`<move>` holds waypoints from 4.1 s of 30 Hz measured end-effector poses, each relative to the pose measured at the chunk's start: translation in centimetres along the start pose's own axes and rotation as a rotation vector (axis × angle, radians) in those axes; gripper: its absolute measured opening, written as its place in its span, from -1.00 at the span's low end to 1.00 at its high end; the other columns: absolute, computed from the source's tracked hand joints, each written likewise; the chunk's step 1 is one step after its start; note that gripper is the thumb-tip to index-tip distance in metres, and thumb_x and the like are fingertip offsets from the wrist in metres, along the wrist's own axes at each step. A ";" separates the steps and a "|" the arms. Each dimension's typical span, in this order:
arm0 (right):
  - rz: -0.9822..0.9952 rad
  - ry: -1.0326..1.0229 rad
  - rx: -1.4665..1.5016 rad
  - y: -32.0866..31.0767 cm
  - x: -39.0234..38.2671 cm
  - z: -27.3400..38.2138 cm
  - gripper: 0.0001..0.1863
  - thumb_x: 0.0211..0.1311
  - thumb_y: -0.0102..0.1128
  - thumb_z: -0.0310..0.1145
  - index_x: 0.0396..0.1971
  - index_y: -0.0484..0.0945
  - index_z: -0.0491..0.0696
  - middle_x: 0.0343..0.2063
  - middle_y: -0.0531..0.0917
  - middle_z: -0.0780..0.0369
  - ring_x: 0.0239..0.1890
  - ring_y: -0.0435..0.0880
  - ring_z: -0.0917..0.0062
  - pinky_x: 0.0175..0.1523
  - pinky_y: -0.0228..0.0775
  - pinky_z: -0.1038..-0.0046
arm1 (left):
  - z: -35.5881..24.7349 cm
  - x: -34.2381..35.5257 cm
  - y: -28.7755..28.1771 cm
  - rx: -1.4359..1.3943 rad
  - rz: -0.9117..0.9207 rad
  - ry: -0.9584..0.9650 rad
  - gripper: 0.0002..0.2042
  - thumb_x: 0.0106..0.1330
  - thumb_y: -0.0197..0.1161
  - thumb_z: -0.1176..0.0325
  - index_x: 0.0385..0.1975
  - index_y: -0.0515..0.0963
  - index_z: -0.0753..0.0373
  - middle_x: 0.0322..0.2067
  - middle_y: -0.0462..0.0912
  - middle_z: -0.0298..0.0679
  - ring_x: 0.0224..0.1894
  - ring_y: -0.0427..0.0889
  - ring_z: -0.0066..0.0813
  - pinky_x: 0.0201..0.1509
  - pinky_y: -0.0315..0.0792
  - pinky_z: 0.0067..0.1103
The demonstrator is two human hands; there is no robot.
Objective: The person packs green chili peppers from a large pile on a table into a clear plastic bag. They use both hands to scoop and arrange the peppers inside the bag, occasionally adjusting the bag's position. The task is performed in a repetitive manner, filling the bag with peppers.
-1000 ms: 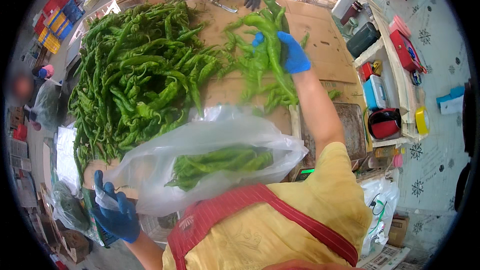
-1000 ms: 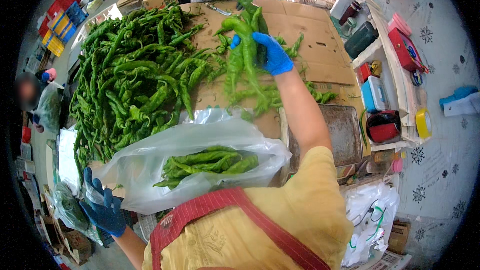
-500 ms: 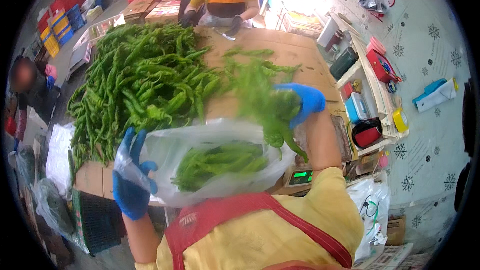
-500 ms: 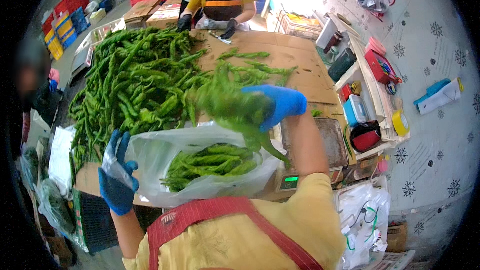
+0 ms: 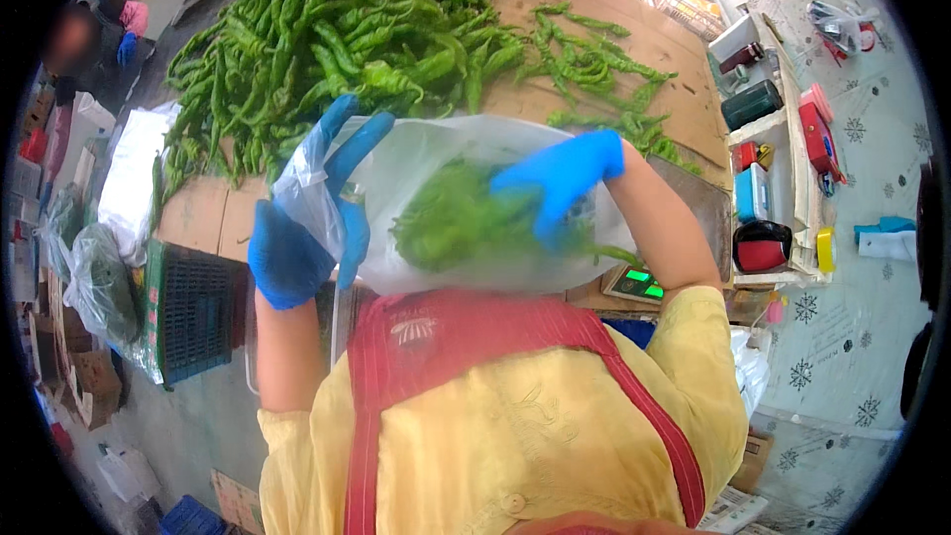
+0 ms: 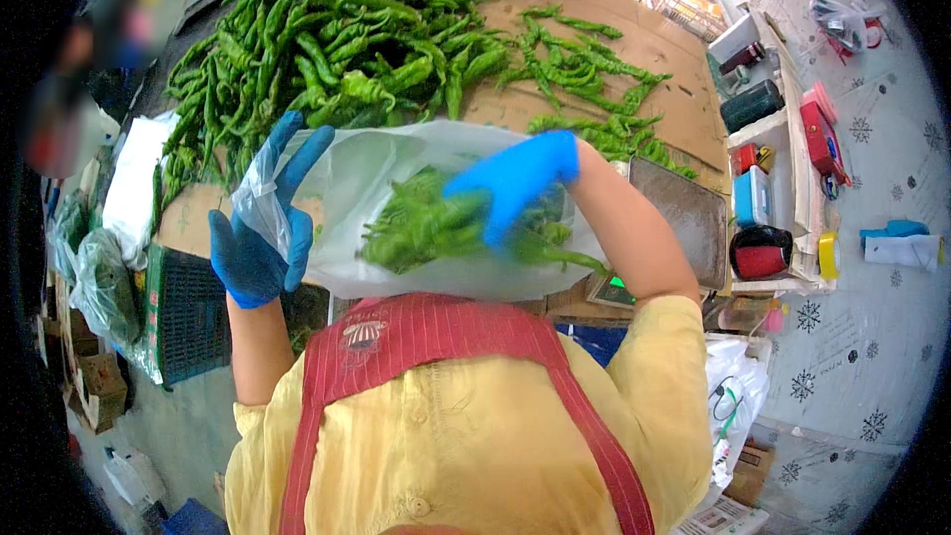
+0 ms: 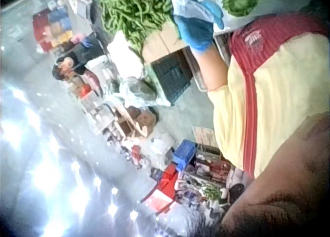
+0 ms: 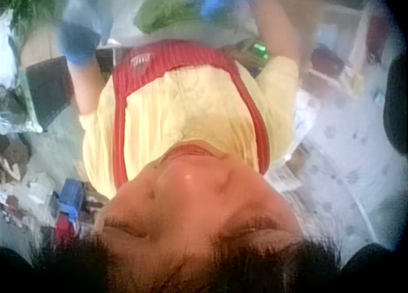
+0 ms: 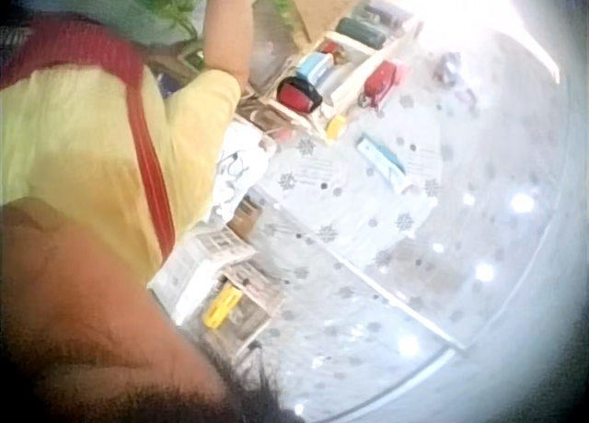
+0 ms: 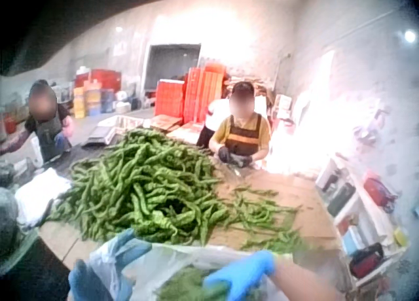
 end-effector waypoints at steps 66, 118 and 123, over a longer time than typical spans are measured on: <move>-0.615 0.599 -0.259 -3.3 -20.2 -35.2 -0.28 0.01 0.33 -0.17 0.24 0.33 0.12 0.05 0.50 0.07 0.09 0.49 0.16 0.18 0.36 0.18 | -0.2 -2.4 -0.4 0.208 -0.755 0.298 -0.02 0.24 0.25 0.15 0.41 -0.42 0.13 0.45 -0.29 -0.31 -0.41 0.28 -0.38 -0.69 0.28 -0.63; -0.219 -0.015 0.593 1.9 0.2 -4.1 -0.31 0.09 0.31 -0.34 0.26 0.30 -0.03 0.04 0.54 0.23 0.04 0.48 0.57 0.18 0.32 0.45 | -1.7 0.9 -0.3 -0.272 -0.047 0.051 0.02 0.21 0.28 0.01 0.40 -0.40 0.24 0.44 -0.30 -0.12 -0.52 0.40 -0.39 -0.62 0.33 -0.56; -0.520 0.292 0.241 3.9 -3.3 -6.9 -0.35 0.15 0.21 -0.28 0.29 0.27 0.04 0.13 0.50 0.16 0.12 0.47 0.42 0.26 0.24 0.38 | -2.1 0.1 -1.8 -0.193 -0.111 0.070 0.13 0.11 0.35 -0.04 0.38 -0.42 0.30 0.44 -0.32 -0.07 -0.60 0.38 -0.49 -0.65 0.26 -0.64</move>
Point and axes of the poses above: each hand's wrist, its own x-axis towards the middle knuckle, its own y-axis out of the palm, z = x × y, the point moved 4 cm from there along x, towards the middle knuckle
